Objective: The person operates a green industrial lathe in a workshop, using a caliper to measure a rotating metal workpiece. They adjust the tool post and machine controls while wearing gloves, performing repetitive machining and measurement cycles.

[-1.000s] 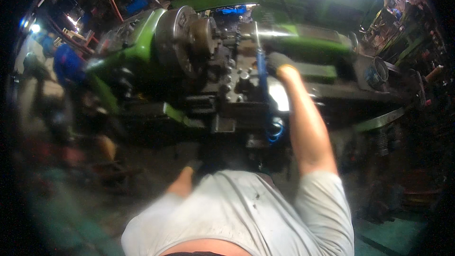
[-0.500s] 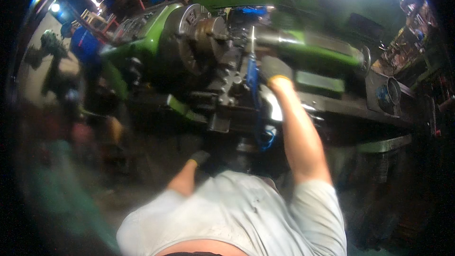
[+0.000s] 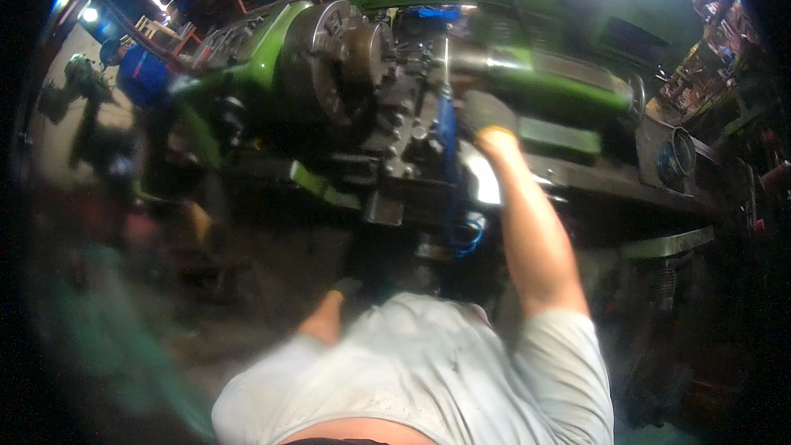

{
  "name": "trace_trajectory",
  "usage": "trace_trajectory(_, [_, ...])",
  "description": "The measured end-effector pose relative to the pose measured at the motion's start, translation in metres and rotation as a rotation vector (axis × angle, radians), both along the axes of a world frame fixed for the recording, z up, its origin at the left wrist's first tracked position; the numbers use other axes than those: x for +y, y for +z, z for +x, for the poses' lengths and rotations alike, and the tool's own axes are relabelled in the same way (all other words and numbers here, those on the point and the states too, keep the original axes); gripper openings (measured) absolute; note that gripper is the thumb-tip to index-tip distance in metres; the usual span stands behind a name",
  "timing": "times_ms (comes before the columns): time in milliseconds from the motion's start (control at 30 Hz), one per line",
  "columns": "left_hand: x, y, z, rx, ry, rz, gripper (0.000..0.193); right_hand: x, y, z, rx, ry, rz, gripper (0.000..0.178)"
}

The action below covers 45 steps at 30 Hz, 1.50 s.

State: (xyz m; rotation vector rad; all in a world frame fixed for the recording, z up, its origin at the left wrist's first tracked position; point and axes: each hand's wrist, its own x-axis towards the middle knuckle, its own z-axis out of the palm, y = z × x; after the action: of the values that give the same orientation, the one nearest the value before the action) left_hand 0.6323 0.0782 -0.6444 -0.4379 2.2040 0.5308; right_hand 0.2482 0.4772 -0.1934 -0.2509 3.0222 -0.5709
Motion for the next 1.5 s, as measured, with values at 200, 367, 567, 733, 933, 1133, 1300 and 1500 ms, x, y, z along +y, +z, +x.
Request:
trace_trajectory(200, [-0.003,0.013,-0.035,0.093,-0.015,0.052,0.058,0.008,0.001,-0.001,-0.027,-0.150,0.052,0.035])
trace_trajectory(367, [-0.031,-0.031,-0.035,0.220,-0.110,0.098,0.056,-0.005,0.005,-0.005,-0.009,-0.168,0.106,0.035])
trace_trajectory(567, [-0.025,0.006,-0.041,0.068,0.005,0.113,0.052,0.003,0.007,0.011,0.036,-0.282,0.143,0.032])
trace_trajectory(733, [-0.058,-0.044,-0.022,0.162,-0.179,0.182,0.044,-0.003,0.008,0.005,0.063,-0.309,0.140,0.032])
trace_trajectory(933, [-0.074,-0.056,-0.012,0.178,-0.270,0.116,0.043,-0.004,0.011,0.006,0.065,-0.302,0.122,0.033])
trace_trajectory(1133, [-0.072,-0.022,-0.003,0.102,-0.345,0.051,0.043,-0.026,0.013,0.003,0.062,-0.278,0.105,0.035])
trace_trajectory(1300, [-0.059,-0.010,-0.022,0.227,-0.324,0.094,0.045,0.009,0.002,0.006,0.073,-0.310,0.117,0.037])
trace_trajectory(1500, [-0.066,-0.034,-0.008,0.084,-0.195,0.045,0.051,-0.007,0.005,0.004,0.059,-0.285,0.083,0.038])
